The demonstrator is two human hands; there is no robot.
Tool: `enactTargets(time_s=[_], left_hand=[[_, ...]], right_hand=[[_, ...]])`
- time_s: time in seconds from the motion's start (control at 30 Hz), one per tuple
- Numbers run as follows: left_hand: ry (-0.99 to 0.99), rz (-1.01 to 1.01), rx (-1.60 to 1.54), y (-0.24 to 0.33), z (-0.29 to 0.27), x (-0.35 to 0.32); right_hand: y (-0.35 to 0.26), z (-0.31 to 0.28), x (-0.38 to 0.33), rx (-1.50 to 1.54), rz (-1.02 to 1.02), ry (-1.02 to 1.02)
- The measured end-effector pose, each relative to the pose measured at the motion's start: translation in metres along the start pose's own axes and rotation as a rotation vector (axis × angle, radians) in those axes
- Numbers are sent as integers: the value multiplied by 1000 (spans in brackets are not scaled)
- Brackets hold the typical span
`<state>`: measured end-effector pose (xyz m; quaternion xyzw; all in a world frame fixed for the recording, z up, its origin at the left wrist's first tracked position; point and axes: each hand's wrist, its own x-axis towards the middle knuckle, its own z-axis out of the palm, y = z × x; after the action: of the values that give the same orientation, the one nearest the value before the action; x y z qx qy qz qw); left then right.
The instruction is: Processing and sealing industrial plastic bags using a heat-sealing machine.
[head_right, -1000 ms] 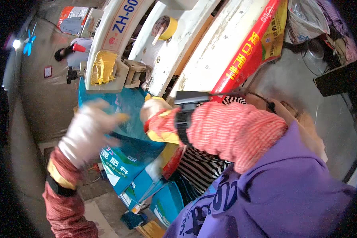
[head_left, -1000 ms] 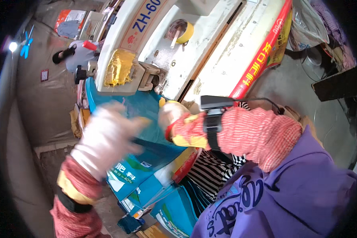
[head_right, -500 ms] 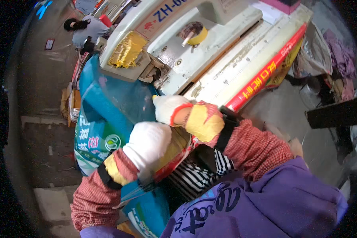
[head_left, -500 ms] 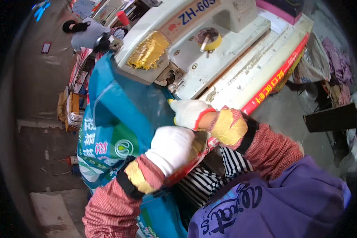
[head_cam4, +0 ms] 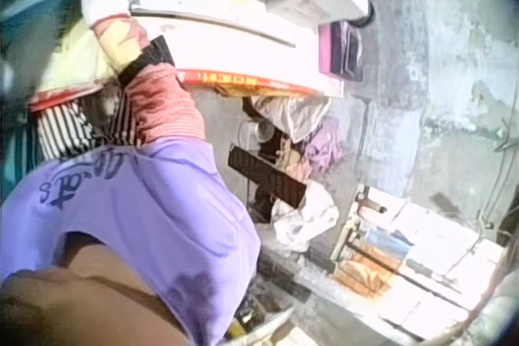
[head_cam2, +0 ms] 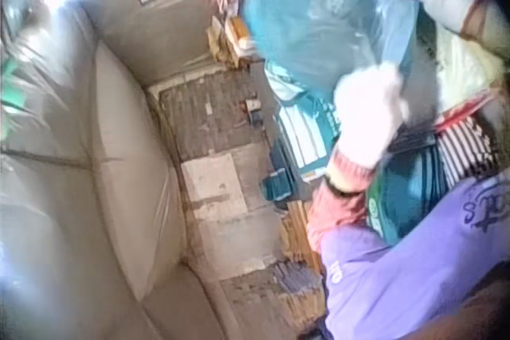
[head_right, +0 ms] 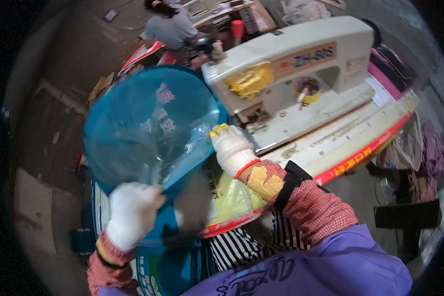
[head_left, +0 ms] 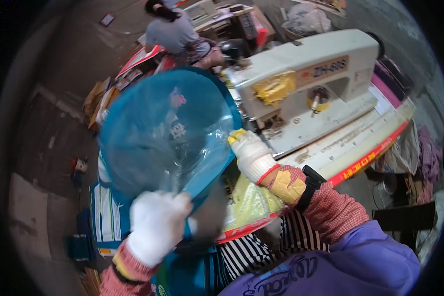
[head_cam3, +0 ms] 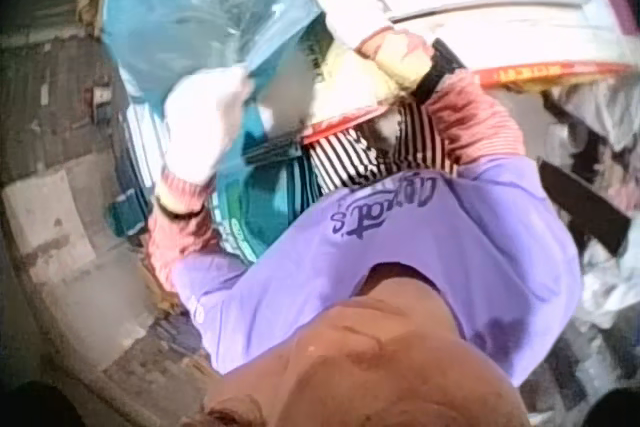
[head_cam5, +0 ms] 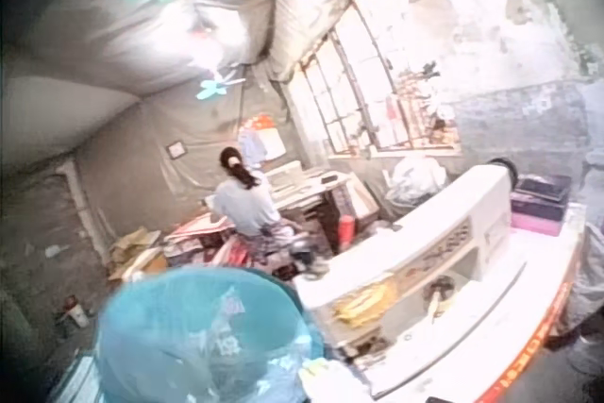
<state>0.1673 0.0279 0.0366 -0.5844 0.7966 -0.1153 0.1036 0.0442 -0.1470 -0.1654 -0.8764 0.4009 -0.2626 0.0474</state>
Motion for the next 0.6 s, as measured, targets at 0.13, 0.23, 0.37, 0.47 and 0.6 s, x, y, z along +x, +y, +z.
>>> enactTargets(time_s=[0.13,0.23,0.37,0.47,0.6], left_hand=[[777,45,444,-34,-51,-40],[995,-150,-57,-65,-24,-62],[512,-276,-64,-112,67,-87],[391,-662,26,-141,116,-92],[316,-832,-57,-168,146,-74]], right_hand=[[-50,-40,20,102,-89,-127],[-82,-53,9,453,-186,-2],[-78,-98,-20,657,-133,97],[-33,-116,-38,1258,145,180],[-17,-127,-54,1476,418,309]])
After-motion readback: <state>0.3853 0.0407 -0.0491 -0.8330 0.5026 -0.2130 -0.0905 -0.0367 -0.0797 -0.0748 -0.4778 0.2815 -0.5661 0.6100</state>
